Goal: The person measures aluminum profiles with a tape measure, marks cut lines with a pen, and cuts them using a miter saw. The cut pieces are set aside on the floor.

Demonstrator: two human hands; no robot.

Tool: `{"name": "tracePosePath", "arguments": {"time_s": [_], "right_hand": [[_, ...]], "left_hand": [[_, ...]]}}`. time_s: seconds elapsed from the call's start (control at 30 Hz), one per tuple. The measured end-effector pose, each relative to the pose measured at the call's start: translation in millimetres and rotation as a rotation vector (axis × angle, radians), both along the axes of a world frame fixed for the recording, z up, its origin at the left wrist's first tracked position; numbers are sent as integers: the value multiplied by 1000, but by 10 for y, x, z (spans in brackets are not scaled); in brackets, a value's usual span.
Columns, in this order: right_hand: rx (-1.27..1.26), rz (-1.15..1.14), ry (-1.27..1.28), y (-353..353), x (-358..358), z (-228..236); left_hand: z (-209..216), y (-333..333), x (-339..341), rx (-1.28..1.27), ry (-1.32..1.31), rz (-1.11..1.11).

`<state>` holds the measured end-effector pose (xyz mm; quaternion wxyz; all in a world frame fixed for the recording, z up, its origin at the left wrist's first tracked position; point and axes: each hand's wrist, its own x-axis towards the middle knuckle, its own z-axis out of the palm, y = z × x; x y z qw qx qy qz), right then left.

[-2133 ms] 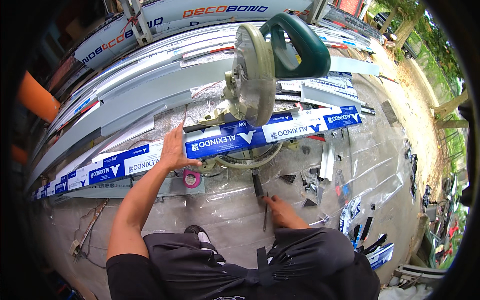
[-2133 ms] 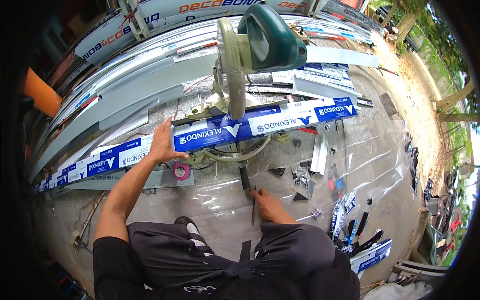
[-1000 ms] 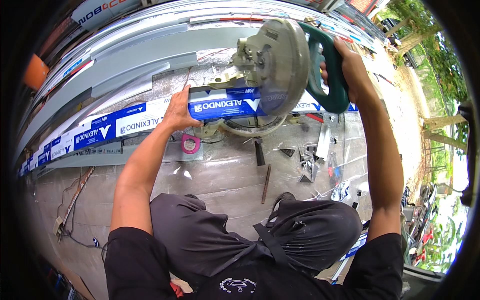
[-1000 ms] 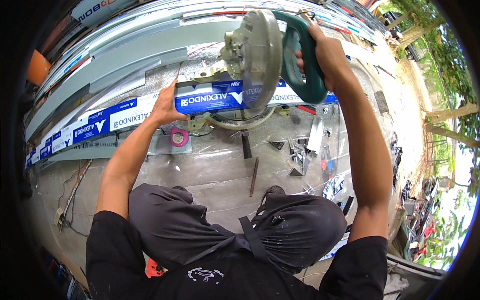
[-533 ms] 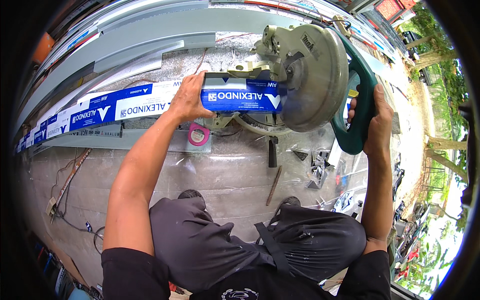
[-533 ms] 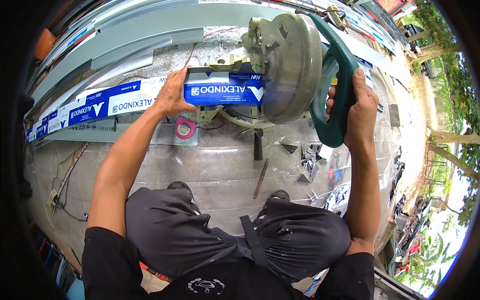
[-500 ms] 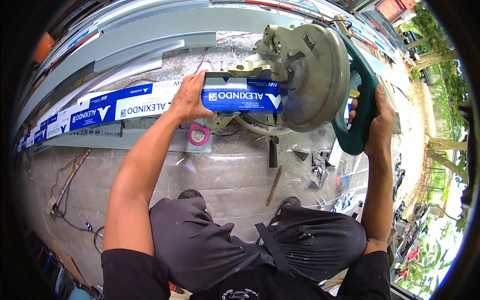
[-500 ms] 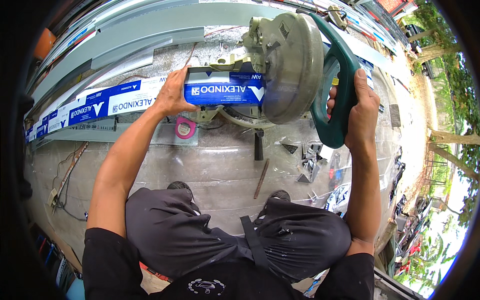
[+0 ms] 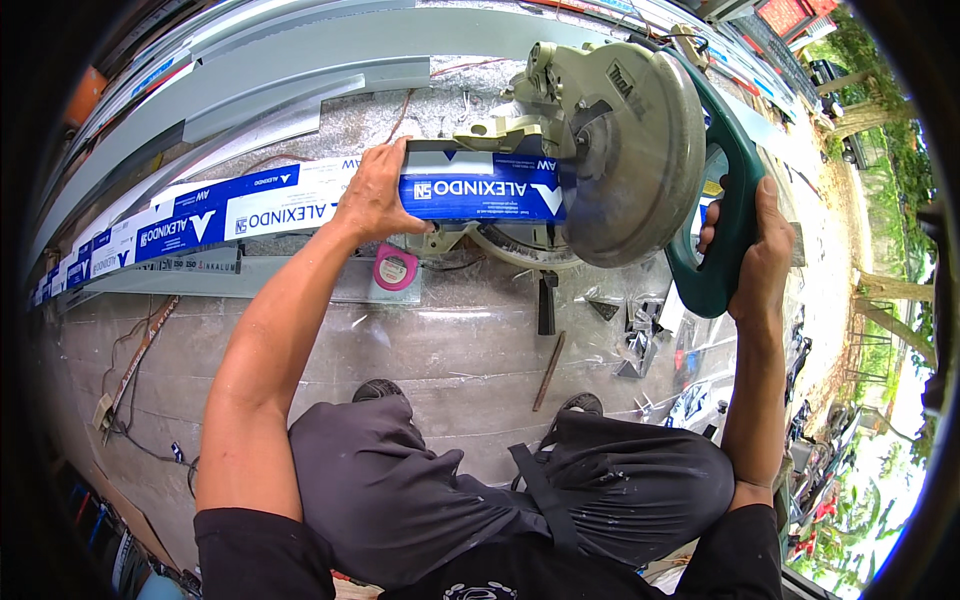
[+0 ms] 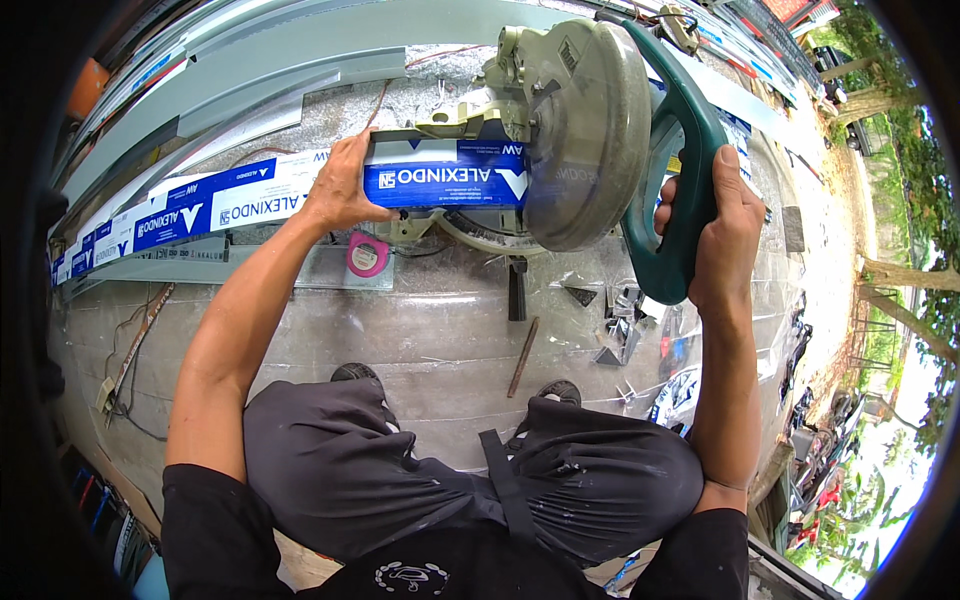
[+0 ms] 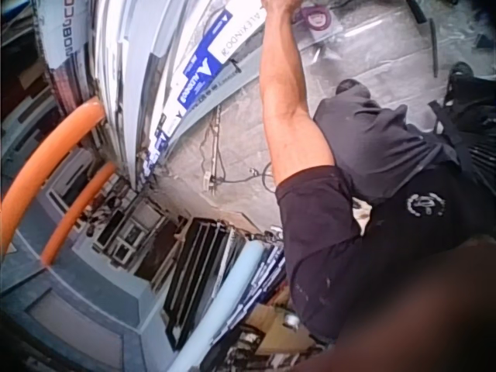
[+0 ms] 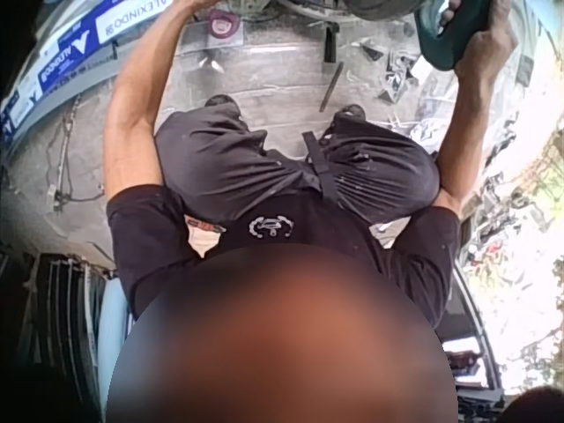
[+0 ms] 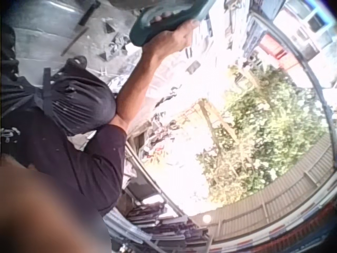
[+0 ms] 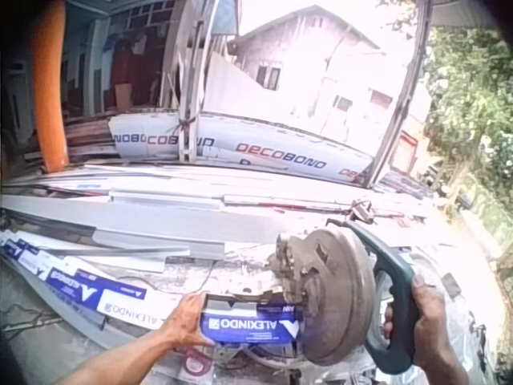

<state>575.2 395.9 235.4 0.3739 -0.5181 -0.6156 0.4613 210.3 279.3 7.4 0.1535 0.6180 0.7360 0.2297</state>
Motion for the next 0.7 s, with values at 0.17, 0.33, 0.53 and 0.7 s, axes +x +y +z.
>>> {"name": "tracePosePath", "arguments": {"time_s": [0.17, 0.33, 0.53, 0.7], "right_hand": [[14, 10, -1, -2, 23, -26], [2, -2, 16, -17, 47, -70], [-28, -2, -7, 13, 4, 26], [-76, -15, -23, 154, -26, 216]], "left_hand": [[16, -10, -9, 1, -7, -6], [20, -18, -8, 9, 2, -6], [-7, -14, -26, 26, -10, -16], [-5, -6, -31, 27, -11, -21]]}}
